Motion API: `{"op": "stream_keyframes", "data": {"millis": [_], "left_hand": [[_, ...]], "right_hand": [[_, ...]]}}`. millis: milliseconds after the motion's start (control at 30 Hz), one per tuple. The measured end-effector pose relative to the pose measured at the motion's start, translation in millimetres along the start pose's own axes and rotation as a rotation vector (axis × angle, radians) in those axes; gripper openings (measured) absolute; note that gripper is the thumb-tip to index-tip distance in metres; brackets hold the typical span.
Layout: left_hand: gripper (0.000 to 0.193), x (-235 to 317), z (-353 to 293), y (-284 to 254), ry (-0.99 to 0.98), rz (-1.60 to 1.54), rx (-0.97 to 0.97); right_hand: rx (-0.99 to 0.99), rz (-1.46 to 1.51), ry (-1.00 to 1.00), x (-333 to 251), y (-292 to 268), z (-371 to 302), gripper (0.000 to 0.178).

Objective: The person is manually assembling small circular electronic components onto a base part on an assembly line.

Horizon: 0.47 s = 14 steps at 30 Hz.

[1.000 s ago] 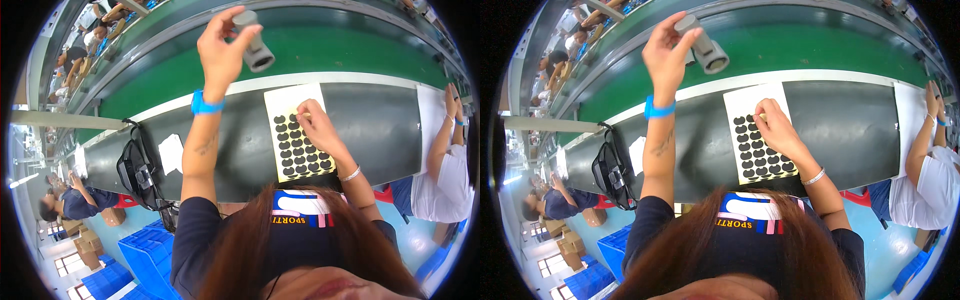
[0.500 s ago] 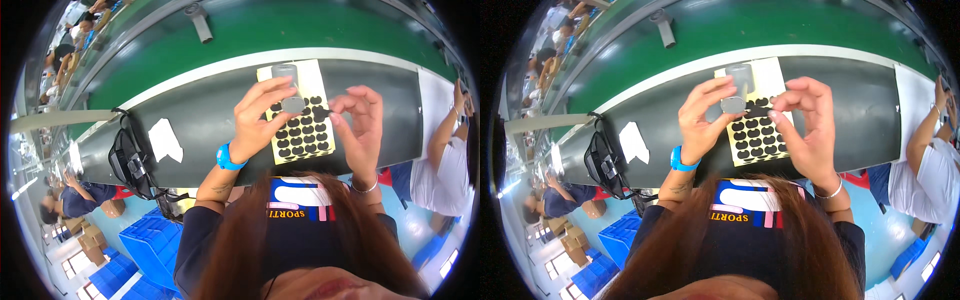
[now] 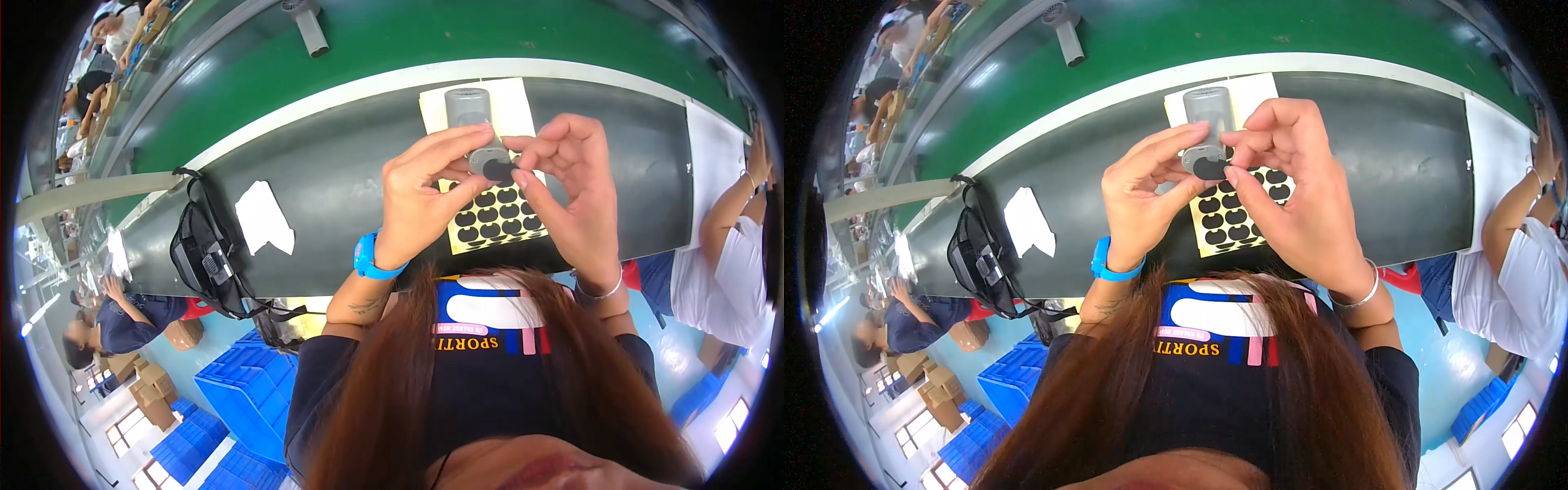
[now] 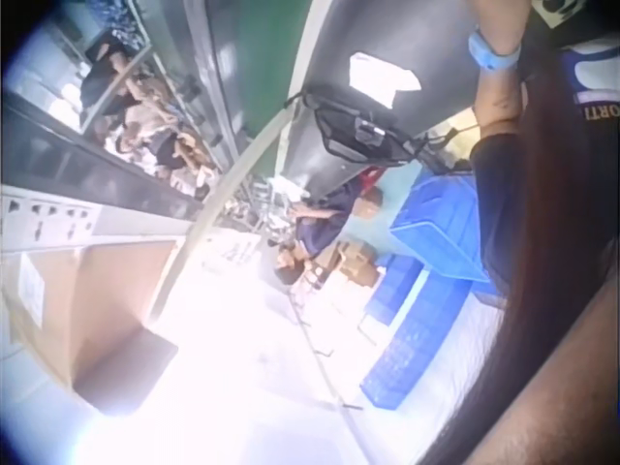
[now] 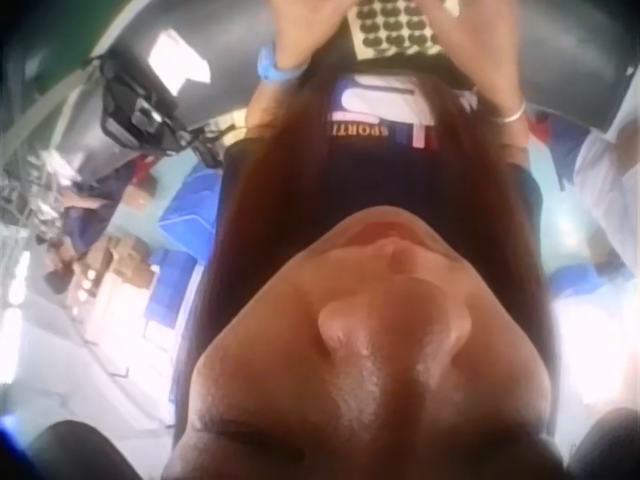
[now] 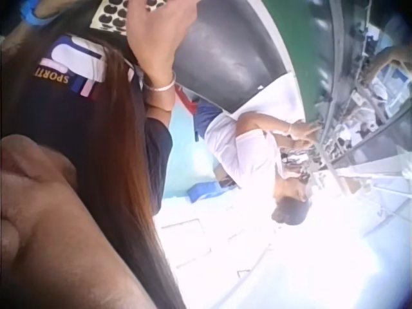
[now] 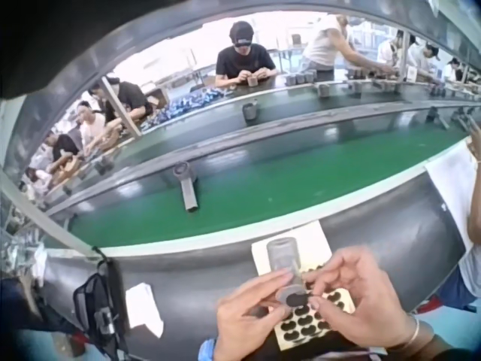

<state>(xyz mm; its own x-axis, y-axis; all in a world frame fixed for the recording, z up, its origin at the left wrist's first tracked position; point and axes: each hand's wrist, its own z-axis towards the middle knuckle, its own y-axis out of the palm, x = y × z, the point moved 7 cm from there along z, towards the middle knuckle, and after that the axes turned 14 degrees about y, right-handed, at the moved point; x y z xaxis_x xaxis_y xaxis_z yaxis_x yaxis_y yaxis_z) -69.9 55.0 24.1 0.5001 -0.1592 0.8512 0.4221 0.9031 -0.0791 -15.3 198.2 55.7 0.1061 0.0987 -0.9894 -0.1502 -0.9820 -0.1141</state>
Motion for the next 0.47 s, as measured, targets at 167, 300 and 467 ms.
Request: {"op": "stream_keyframes", "data": {"millis": [167, 300, 467], "left_hand": [[0.044, -2.2, 1.6, 3.3, -0.037, -0.106, -0.025], [0.045, -2.0, 2.2, 5.7, -0.072, -0.149, -0.106], [0.043, -4.7, -0.1, 9.1, -0.086, -0.214, -0.13]], "right_hand": [[0.004, -0.062, 0.018, -7.3, -2.1, 1.8, 0.039], [0.045, -0.134, -0.027, -10.4, -5.3, 3.9, 0.035], [0.011, -0.203, -0.004, -12.4, -7.4, 3.4, 0.035]]}}
